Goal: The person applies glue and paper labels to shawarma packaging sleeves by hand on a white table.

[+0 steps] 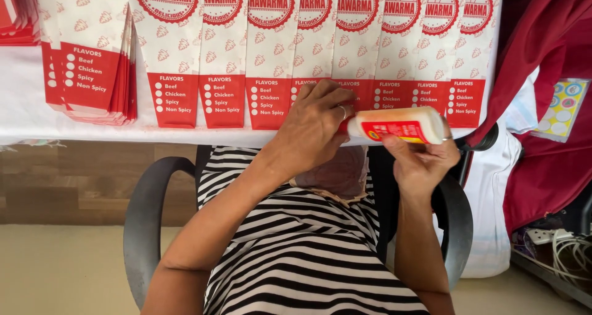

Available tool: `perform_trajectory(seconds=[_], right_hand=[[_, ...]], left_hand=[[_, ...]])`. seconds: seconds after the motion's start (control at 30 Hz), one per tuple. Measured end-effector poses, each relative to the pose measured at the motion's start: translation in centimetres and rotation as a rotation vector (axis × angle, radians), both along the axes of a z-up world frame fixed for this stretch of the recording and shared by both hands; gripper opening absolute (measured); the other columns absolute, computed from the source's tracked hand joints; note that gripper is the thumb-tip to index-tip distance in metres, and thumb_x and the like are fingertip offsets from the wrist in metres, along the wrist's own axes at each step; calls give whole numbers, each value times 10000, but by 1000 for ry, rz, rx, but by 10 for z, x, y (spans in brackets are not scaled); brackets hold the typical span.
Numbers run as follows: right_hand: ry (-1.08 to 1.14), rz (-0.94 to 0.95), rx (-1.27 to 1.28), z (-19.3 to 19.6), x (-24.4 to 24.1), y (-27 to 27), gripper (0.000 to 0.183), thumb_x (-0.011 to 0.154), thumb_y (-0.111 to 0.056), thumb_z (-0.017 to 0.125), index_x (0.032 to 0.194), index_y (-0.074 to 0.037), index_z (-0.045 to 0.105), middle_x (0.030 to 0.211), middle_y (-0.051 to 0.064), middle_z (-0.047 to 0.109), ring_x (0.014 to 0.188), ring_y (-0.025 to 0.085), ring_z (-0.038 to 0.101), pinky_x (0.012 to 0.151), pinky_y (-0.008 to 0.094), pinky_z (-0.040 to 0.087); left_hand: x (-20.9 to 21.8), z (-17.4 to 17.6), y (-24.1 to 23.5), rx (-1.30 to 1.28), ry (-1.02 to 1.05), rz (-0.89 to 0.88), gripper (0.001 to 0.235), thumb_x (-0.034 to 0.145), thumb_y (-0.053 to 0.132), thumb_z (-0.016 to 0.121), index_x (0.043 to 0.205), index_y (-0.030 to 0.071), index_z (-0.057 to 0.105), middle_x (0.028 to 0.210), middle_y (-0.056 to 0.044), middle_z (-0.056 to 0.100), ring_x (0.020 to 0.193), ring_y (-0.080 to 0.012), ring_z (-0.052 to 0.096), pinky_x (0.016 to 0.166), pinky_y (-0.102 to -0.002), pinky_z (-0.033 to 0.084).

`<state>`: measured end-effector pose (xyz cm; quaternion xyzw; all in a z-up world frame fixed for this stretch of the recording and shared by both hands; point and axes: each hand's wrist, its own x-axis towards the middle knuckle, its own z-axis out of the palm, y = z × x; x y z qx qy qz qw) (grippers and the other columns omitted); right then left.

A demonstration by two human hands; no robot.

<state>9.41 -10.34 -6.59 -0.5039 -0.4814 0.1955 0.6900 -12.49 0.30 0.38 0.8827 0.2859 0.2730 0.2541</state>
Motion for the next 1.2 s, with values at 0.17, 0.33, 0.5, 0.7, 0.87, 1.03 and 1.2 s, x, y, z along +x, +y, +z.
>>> perform_trajectory(seconds=[0.17,0.33,0.5,0.7,0.87,1.03,1.2], right_hand=[[-12,-50,33,9,35,-9,532,775,-11,859,1228,74,593,1110,236,683,1102,320,690,1070,506,546],[-9,-73,24,16,36,-14,551,818,40,820,1299,74,555,1163,255,667,1123,362,695,1098,519,548],[9,-52,33,-8,19,-7,609,716,57,870,1249,114,583,1099,295,681,1118,399,684,1046,555,549],[38,-89,46,-15,12,-2,592,711,41,883,1233,90,607,1094,253,694,1101,352,690,1033,517,557],[107,-94,-10,28,18,-13,461,834,-66,853,1236,-10,634,1154,134,692,1111,261,687,1070,461,587],[283,-53,-39,44,8,-9,515,864,-208,887,1293,-48,651,1236,76,690,1194,240,673,1062,445,628],[276,-44,35,30,-20,9,348,808,48,806,1133,-17,702,1029,72,727,955,194,697,951,402,625]], left_hand=[[4,-7,0,-11,-47,47,297,729,122,884,986,22,774,1117,-99,705,1129,-297,577,960,-438,419],[11,-16,-2,-58,-102,100,246,719,68,877,941,14,786,1074,-98,721,1098,-297,586,952,-434,429],[12,-12,-3,-70,-133,137,169,768,-79,744,898,17,794,1038,-93,737,1073,-293,602,903,-401,437],[13,-12,-2,-20,-156,118,191,768,-109,684,876,15,782,1028,-86,723,1056,-293,588,875,-392,434],[12,-18,-1,79,-129,93,246,698,-167,622,855,-4,718,1077,-81,694,1069,-304,545,821,-418,398],[-18,14,0,76,-215,37,361,754,-258,617,1072,-108,698,1147,-193,674,1076,-362,508,716,-488,437],[-59,19,7,167,-31,120,83,911,-69,713,853,-9,715,1026,-91,728,971,-299,510,765,-420,380]])
